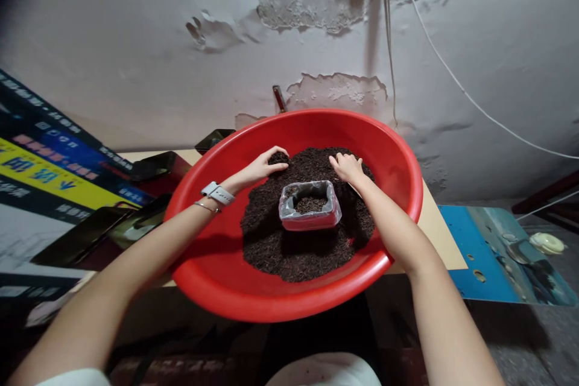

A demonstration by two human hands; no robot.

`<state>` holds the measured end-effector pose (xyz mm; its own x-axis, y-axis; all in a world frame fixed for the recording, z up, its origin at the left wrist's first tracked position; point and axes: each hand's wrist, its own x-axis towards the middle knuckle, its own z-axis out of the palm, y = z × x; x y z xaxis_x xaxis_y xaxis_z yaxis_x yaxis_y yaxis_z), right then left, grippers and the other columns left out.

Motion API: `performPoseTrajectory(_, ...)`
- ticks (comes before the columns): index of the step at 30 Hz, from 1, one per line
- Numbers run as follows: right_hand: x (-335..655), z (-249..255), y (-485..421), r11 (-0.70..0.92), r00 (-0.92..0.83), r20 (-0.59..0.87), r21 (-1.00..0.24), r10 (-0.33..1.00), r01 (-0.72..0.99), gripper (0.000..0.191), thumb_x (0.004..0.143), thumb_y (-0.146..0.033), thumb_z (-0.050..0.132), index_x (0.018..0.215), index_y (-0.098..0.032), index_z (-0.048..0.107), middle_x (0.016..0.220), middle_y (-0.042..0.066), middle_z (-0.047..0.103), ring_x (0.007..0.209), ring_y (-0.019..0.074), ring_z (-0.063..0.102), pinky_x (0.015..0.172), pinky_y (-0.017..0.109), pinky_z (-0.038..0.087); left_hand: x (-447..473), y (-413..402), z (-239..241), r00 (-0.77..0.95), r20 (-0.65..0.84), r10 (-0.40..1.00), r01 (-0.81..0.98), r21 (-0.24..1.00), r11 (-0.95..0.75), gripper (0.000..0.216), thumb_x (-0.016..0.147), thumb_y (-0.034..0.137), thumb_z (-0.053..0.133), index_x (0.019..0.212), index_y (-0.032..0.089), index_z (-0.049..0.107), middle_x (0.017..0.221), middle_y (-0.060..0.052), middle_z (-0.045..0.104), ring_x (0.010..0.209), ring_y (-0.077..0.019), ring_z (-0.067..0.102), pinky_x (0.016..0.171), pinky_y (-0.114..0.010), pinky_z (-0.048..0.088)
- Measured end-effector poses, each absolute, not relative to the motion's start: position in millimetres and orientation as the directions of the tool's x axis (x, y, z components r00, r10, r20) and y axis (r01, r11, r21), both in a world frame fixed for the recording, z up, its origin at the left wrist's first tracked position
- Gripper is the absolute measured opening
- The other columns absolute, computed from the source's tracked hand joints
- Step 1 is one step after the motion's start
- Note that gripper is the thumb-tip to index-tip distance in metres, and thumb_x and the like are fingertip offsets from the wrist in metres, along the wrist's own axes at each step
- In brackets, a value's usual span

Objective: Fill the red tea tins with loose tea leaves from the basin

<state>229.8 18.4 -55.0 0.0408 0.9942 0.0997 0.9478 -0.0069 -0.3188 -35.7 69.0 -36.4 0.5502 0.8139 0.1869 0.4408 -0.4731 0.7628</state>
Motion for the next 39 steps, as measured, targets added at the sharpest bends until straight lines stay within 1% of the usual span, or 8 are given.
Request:
performPoseTrajectory(10, 238.3, -58.8, 18.4, -0.068, 0.093, 0.065, -0.315, 0.994, 0.947, 0.048, 0.098, -0.048, 0.026, 0.104, -0.016, 0.061, 0.120, 0.019, 0.063, 0.115, 0.0322, 0.055, 0.096, 0.056, 0.035, 10.0, 14.3, -13.8, 0.652, 0.234, 0.721, 0.228, 0.846, -0.481, 0.033, 0.073, 0.046, 0.066, 0.091, 0.018, 0.062, 0.098, -0.004, 0.066, 0.097, -0.0202, 0.059, 0.092, -0.034, 0.044)
performPoseTrajectory(18, 243.4, -60.6, 19.5, -0.096, 0.116, 0.050, -0.306, 0.992, 0.947, 0.048, 0.099, -0.045, 0.023, 0.105, -0.016, 0.061, 0.121, 0.018, 0.063, 0.115, 0.0316, 0.055, 0.097, 0.054, 0.036, 13.3, 13.5, -16.8, 0.674, 0.191, 0.714, 0.213, 0.874, -0.436, 0.044, 0.080, 0.052, 0.058, 0.104, 0.017, 0.068, 0.092, -0.006, 0.071, 0.091, -0.0200, 0.064, 0.085, -0.032, 0.048)
performPoseTrajectory(22, 241.3, -65.2, 24.5, -0.122, 0.131, 0.008, -0.302, 0.991, 0.945, 0.037, 0.096, -0.035, 0.030, 0.114, -0.016, 0.057, 0.119, 0.016, 0.063, 0.112, 0.0288, 0.057, 0.092, 0.044, 0.043, 12.2, 14.4, -29.3, 0.682, 0.214, 0.700, 0.427, 0.661, -0.618, 0.049, 0.087, 0.048, 0.050, 0.129, 0.023, 0.057, 0.098, -0.005, 0.071, 0.080, -0.0182, 0.065, 0.081, -0.033, 0.049)
performPoseTrajectory(25, 230.9, -75.7, 24.7, -0.100, 0.093, -0.036, -0.285, 0.995, 0.953, 0.037, 0.092, -0.036, 0.041, 0.121, -0.015, 0.052, 0.123, 0.015, 0.059, 0.113, 0.0257, 0.056, 0.091, 0.035, 0.044, 15.6, 12.5, -40.3, 0.714, 0.295, 0.635, 0.536, 0.352, -0.767, 0.044, 0.088, 0.045, 0.051, 0.126, 0.024, 0.059, 0.130, -0.009, 0.058, 0.110, -0.0248, 0.058, 0.096, -0.037, 0.043)
performPoseTrajectory(27, 224.0, -85.3, 22.5, -0.079, 0.061, -0.079, -0.256, 0.995, 0.963, 0.042, 0.090, -0.039, 0.049, 0.126, -0.017, 0.050, 0.128, 0.016, 0.054, 0.115, 0.0267, 0.055, 0.092, 0.035, 0.044, 19.0, 10.0, -46.5, 0.757, 0.209, 0.618, 0.575, 0.235, -0.784, 0.042, 0.091, 0.043, 0.049, 0.126, 0.023, 0.058, 0.134, -0.010, 0.056, 0.119, -0.0278, 0.053, 0.099, -0.039, 0.041)
performPoseTrajectory(31, 221.6, -99.0, 24.3, -0.053, 0.030, -0.139, -0.166, 0.990, 0.985, 0.053, 0.089, -0.039, 0.053, 0.138, -0.020, 0.042, 0.147, 0.022, 0.032, 0.133, 0.0369, 0.036, 0.100, 0.051, 0.037, 23.4, 4.4, -54.5, 0.750, 0.009, 0.661, 0.652, 0.157, -0.742, 0.043, 0.092, 0.039, 0.047, 0.131, 0.021, 0.051, 0.119, -0.011, 0.066, 0.106, -0.0282, 0.063, 0.086, -0.035, 0.048)
performPoseTrajectory(34, 226.7, -102.3, 42.0, -0.009, -0.010, -0.173, -0.113, 0.985, 0.994, 0.075, 0.083, -0.038, 0.063, 0.148, -0.024, 0.028, 0.158, 0.019, 0.006, 0.144, 0.0400, 0.007, 0.106, 0.061, 0.026, 23.8, 1.9, -57.1, 0.749, 0.029, 0.661, 0.654, 0.124, -0.746, 0.040, 0.093, 0.039, 0.047, 0.129, 0.023, 0.051, 0.119, -0.010, 0.066, 0.106, -0.0273, 0.064, 0.083, -0.033, 0.049)
performPoseTrajectory(39, 234.5, -114.4, 96.1, 0.049, -0.060, -0.210, -0.057, 0.976, 0.997, 0.119, 0.062, -0.047, 0.080, 0.153, -0.030, 0.005, 0.159, 0.015, -0.013, 0.144, 0.0430, -0.005, 0.104, 0.070, 0.021, 23.8, 0.4, -59.4, 0.750, 0.043, 0.660, 0.656, 0.071, -0.751, 0.040, 0.094, 0.039, 0.047, 0.129, 0.023, 0.050, 0.118, -0.008, 0.067, 0.104, -0.0262, 0.065, 0.080, -0.034, 0.051)
